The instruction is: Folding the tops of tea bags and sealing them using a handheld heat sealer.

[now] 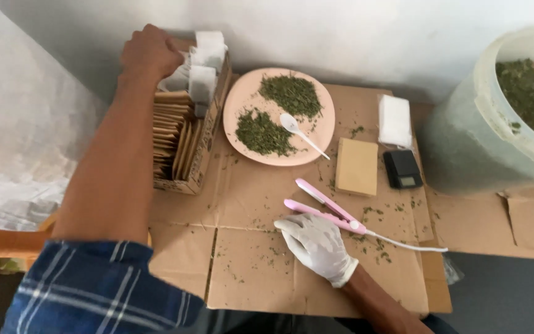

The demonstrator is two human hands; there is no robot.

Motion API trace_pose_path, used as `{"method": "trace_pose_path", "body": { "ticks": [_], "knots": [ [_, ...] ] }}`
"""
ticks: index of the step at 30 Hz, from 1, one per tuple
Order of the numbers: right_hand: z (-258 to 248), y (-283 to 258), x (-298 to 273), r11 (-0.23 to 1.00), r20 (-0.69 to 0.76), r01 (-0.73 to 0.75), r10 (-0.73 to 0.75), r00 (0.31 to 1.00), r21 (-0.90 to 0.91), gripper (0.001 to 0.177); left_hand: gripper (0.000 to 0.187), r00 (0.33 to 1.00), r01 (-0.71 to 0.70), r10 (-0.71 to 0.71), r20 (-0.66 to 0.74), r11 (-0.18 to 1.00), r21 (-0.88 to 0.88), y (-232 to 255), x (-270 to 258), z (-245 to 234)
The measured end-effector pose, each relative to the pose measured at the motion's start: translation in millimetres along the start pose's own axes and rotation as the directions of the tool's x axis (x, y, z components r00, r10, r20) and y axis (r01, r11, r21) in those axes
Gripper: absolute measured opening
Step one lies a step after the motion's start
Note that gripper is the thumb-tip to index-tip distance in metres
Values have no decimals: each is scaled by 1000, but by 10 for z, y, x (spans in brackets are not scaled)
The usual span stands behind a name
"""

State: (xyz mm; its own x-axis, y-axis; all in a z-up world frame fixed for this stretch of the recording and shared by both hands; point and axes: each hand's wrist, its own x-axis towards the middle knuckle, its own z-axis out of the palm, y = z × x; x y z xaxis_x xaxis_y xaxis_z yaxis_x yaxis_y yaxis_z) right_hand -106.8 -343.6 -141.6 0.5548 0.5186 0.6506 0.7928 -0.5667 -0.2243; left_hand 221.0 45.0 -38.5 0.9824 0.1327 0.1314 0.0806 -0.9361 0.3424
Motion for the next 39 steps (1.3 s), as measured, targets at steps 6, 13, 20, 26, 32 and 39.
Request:
{"method": "trace_pose_path", "body": {
  "ticks": [6,13,20,26,32,39],
  "knots": [
    [57,44,-17,1000,-2,12,-12,1000,1,21,37,986,110,-107,127,994,-18,-168,113,498],
    [30,6,-9,999,-11,31,-31,999,19,21,35,969,209,-192,156,973,-94,-118,59,629],
    [36,43,-15,999,29,-31,31,999,9,19,13,982,110,-102,160,993,-47,-420,395,865],
    [49,2,29,1000,-4,-13,13,1000,1,25,52,944,202,-151,292,968,-152,-158,48,462],
    [63,30,3,1000,4,-23,23,1000,22,25,64,941,175,-139,310,980,-91,-37,105,602],
    [64,43,-3,1000,0,-13,13,1000,9,24,62,976,136,-102,192,976,-171,-265,293,815]
  ]
}}
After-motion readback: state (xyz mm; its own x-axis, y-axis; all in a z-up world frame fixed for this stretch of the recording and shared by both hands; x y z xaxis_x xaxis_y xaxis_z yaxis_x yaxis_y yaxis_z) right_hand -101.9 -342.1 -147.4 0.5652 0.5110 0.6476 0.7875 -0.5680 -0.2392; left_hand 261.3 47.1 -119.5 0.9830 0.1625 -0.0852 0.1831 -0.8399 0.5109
